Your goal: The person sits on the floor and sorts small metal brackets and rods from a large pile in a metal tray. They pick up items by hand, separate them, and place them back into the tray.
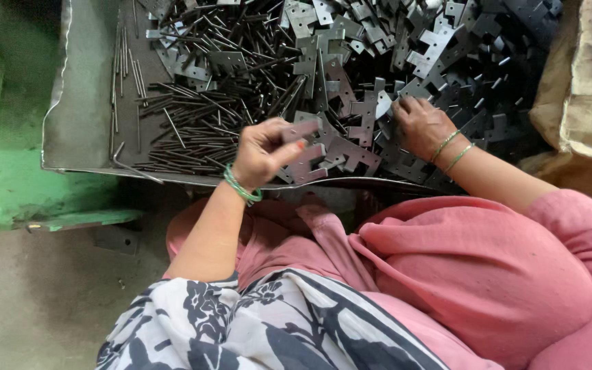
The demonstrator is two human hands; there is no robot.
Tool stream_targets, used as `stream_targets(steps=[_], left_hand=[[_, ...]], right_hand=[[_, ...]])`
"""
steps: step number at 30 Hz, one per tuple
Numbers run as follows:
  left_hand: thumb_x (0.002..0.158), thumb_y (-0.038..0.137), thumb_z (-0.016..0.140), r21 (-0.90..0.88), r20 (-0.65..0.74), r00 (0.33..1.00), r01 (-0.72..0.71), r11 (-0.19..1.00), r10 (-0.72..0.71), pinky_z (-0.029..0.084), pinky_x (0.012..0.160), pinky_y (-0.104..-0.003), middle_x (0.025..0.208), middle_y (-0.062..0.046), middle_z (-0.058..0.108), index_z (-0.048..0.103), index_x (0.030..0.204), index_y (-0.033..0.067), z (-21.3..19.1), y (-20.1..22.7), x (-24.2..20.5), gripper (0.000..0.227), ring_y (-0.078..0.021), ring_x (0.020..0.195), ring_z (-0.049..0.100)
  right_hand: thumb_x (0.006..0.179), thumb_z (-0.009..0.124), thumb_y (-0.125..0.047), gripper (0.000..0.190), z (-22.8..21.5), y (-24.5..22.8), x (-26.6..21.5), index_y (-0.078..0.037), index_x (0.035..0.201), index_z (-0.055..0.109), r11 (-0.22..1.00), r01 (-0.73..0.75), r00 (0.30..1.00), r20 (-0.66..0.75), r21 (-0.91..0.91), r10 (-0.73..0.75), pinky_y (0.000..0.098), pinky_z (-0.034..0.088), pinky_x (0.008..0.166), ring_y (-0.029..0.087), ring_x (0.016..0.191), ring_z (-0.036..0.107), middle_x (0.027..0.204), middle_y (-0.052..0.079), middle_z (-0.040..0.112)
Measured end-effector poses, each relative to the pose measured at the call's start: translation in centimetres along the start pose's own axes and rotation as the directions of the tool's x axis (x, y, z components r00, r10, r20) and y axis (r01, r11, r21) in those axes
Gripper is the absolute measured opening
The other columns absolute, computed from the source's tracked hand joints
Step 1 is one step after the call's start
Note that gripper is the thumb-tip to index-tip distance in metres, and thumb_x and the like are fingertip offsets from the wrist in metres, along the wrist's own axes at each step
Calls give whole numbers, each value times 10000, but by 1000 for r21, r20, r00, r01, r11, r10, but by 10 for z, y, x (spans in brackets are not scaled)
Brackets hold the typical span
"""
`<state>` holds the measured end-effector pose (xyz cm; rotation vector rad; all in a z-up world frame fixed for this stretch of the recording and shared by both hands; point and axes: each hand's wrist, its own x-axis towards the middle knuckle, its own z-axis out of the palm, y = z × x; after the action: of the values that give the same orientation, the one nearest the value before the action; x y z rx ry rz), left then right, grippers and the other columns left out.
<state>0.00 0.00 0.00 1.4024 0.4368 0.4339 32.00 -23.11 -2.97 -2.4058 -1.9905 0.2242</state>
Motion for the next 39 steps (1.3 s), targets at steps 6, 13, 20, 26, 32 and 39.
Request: stream_targets(steps=[6,13,20,26,32,39], left_hand=[[1005,152,646,-766,-198,980,-147,625,-11,619,849,-340,1080,-80,717,638,1327,136,-25,79,19,323,-205,954,727],[971,79,744,248,-226,972,118,961,-61,618,662,-282,966,-103,792,694,1256,76,-29,38,85,289,-189,797,751],[794,173,860,943,-127,984,81,322,126,562,797,-456,933,-195,740,696,1088,24,-39,-38,154,368,-367,889,703],[875,7,724,999,34,968,-39,17,250,533,867,-450,1000,-86,769,734,1004,121,-34,-32,150,173,-291,978,703],[1035,96,647,374,-326,915,-107,921,238,564,914,-357,1072,-15,778,734,1119,96,-4,18,107,120,-181,961,727],[1103,-34,565,-839,-12,995,41,542,-94,571,927,-334,1153,-95,697,633,1383,-6,17,52,58,289,-211,1049,689]], right_hand=[[933,714,52,434,-44,-10,-4,3,1358,641,833,180,940,-342,523,12,334,603,786,270,892,724,1125,168,694],[979,672,14,219,-45,13,-17,-5,1196,646,-35,-287,867,276,957,416,305,601,806,149,899,688,1043,67,704],[1014,624,-66,108,-33,21,-29,-61,1119,597,-346,-300,817,427,889,389,331,609,713,170,832,698,976,51,692],[1111,633,-71,71,-19,38,-27,-33,1171,631,-639,-99,900,343,763,269,322,610,651,170,751,683,897,43,676],[892,546,116,429,-36,21,-10,-59,1283,524,-684,-182,720,569,707,397,327,571,701,224,875,743,971,79,695],[930,584,149,409,-66,4,19,10,1310,650,-491,-264,888,408,830,213,385,598,825,238,960,710,1153,156,718]])
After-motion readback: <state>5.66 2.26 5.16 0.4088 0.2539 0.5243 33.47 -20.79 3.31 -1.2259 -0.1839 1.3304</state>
